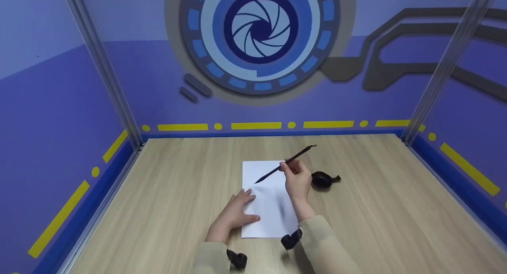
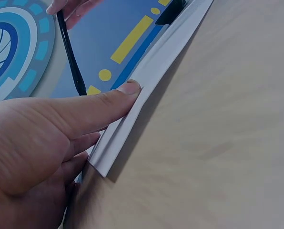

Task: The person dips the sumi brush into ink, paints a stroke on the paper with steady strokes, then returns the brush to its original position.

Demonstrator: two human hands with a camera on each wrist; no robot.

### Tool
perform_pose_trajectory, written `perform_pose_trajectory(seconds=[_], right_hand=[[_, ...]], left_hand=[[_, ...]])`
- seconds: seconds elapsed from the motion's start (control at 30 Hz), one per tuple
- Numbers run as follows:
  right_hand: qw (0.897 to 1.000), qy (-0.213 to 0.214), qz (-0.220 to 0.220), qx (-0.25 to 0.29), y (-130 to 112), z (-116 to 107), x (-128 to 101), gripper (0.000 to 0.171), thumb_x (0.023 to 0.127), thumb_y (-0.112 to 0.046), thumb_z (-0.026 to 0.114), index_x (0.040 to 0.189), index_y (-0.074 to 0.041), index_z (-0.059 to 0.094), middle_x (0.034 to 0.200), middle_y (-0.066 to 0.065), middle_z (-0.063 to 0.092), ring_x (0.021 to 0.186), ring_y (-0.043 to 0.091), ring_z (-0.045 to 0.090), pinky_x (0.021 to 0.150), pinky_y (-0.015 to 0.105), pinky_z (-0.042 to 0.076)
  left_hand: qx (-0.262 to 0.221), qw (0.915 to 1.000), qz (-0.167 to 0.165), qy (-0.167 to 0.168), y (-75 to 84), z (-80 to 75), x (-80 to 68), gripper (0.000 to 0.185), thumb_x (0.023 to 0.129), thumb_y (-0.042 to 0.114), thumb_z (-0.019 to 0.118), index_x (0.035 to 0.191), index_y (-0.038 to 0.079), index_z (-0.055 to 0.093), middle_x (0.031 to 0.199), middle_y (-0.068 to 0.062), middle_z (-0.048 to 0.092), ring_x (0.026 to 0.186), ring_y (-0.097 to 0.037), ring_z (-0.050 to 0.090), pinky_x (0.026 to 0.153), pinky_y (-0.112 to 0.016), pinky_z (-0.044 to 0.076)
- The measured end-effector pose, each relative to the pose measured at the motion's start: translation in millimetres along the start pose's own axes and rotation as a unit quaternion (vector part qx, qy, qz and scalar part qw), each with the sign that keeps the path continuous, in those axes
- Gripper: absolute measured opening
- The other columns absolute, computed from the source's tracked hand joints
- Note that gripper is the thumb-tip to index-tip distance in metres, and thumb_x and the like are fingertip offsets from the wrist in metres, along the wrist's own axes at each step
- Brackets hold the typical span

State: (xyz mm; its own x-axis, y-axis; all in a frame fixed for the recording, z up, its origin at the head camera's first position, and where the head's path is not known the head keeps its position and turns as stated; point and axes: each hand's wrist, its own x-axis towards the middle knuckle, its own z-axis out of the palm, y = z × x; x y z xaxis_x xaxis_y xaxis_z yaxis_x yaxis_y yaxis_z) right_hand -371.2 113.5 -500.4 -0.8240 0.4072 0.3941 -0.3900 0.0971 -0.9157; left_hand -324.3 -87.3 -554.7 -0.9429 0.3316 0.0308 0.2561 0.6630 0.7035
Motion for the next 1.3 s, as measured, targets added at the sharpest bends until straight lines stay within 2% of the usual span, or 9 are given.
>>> perform_pose_trajectory(seconds=[0.1,0.27,0.37,0.63,0.77,0.9,1.0,1.1,1.3], right_hand=[[1.0,0.0,-0.001,-0.009,-1,2,-1,0.017,0.09,-0.003,0.077,0.102,0.008,0.071,0.089,0.024,0.076,0.074,0.02,0.076,0.069,0.01,0.055],[1.0,-0.01,-0.005,-0.015,-11,6,-4,0.017,0.09,0.005,0.073,0.101,0.016,0.067,0.088,0.032,0.073,0.079,0.041,0.075,0.069,0.011,0.056],[1.0,-0.012,-0.006,-0.019,-13,7,-4,0.016,0.089,0.007,0.073,0.1,0.017,0.066,0.087,0.033,0.073,0.08,0.046,0.074,0.068,0.011,0.056],[1.0,-0.018,-0.01,-0.008,4,10,-2,0.016,0.088,0.0,0.077,0.099,0.01,0.07,0.088,0.027,0.074,0.08,0.04,0.075,0.068,0.01,0.056],[0.999,-0.024,-0.023,-0.017,6,9,-2,0.014,0.087,-0.003,0.079,0.096,0.005,0.072,0.085,0.023,0.075,0.076,0.029,0.075,0.068,0.011,0.056],[0.998,-0.032,-0.046,-0.037,5,8,-2,0.014,0.087,-0.002,0.079,0.096,0.005,0.071,0.082,0.019,0.074,0.073,0.016,0.073,0.069,0.012,0.056],[0.995,-0.041,-0.066,-0.06,6,8,-3,0.013,0.088,-0.002,0.078,0.096,0.005,0.071,0.082,0.015,0.074,0.073,0.011,0.071,0.069,0.013,0.057],[0.992,-0.047,-0.083,-0.087,7,8,-3,0.012,0.089,-0.005,0.078,0.097,0.002,0.071,0.082,0.011,0.075,0.074,0.013,0.072,0.07,0.013,0.057],[0.988,-0.051,-0.095,-0.114,5,7,-4,0.012,0.089,-0.007,0.079,0.096,-0.001,0.072,0.083,0.01,0.076,0.078,0.025,0.075,0.069,0.014,0.058]], left_hand=[[0.003,1.0,0.001,-0.003,-0.1,-0.6,0.4,0.071,0.084,0.024,0.084,0.144,-0.001,0.056,0.163,-0.018,0.041,0.158,-0.04,0.025,0.132,-0.061,0.015],[0.002,1.0,-0.001,-0.007,0.5,-1.9,1.3,0.071,0.085,0.025,0.083,0.145,-0.001,0.055,0.164,-0.018,0.039,0.158,-0.04,0.024,0.132,-0.061,0.015],[0.0,1.0,-0.001,-0.007,0.9,-2.4,1.2,0.072,0.085,0.025,0.083,0.145,-0.001,0.055,0.165,-0.017,0.039,0.159,-0.04,0.023,0.131,-0.062,0.015],[0.003,0.9999,0.008,-0.005,-0.2,-1.9,1.4,0.071,0.085,0.024,0.083,0.144,-0.002,0.055,0.164,-0.018,0.039,0.158,-0.041,0.024,0.131,-0.063,0.016],[0.003,0.9999,0.011,-0.006,-0.2,-1.9,0.8,0.07,0.085,0.024,0.083,0.144,-0.002,0.055,0.164,-0.019,0.039,0.158,-0.042,0.024,0.131,-0.063,0.016],[0.006,0.9999,0.015,-0.005,0.0,-2.2,0.5,0.07,0.086,0.025,0.083,0.145,-0.002,0.055,0.164,-0.019,0.039,0.158,-0.042,0.024,0.131,-0.062,0.016],[0.007,0.9998,0.021,-0.005,0.6,-2.5,0.6,0.07,0.085,0.024,0.083,0.144,-0.003,0.055,0.163,-0.02,0.04,0.157,-0.043,0.025,0.131,-0.063,0.016],[0.004,0.9997,0.023,-0.003,1.2,-2.8,0.2,0.07,0.085,0.023,0.083,0.143,-0.004,0.056,0.163,-0.021,0.041,0.157,-0.043,0.025,0.131,-0.063,0.015],[0.008,0.9994,0.034,-0.002,-0.8,-2.5,-1.0,0.069,0.085,0.023,0.083,0.142,-0.006,0.056,0.162,-0.023,0.041,0.156,-0.044,0.026,0.131,-0.063,0.015]])
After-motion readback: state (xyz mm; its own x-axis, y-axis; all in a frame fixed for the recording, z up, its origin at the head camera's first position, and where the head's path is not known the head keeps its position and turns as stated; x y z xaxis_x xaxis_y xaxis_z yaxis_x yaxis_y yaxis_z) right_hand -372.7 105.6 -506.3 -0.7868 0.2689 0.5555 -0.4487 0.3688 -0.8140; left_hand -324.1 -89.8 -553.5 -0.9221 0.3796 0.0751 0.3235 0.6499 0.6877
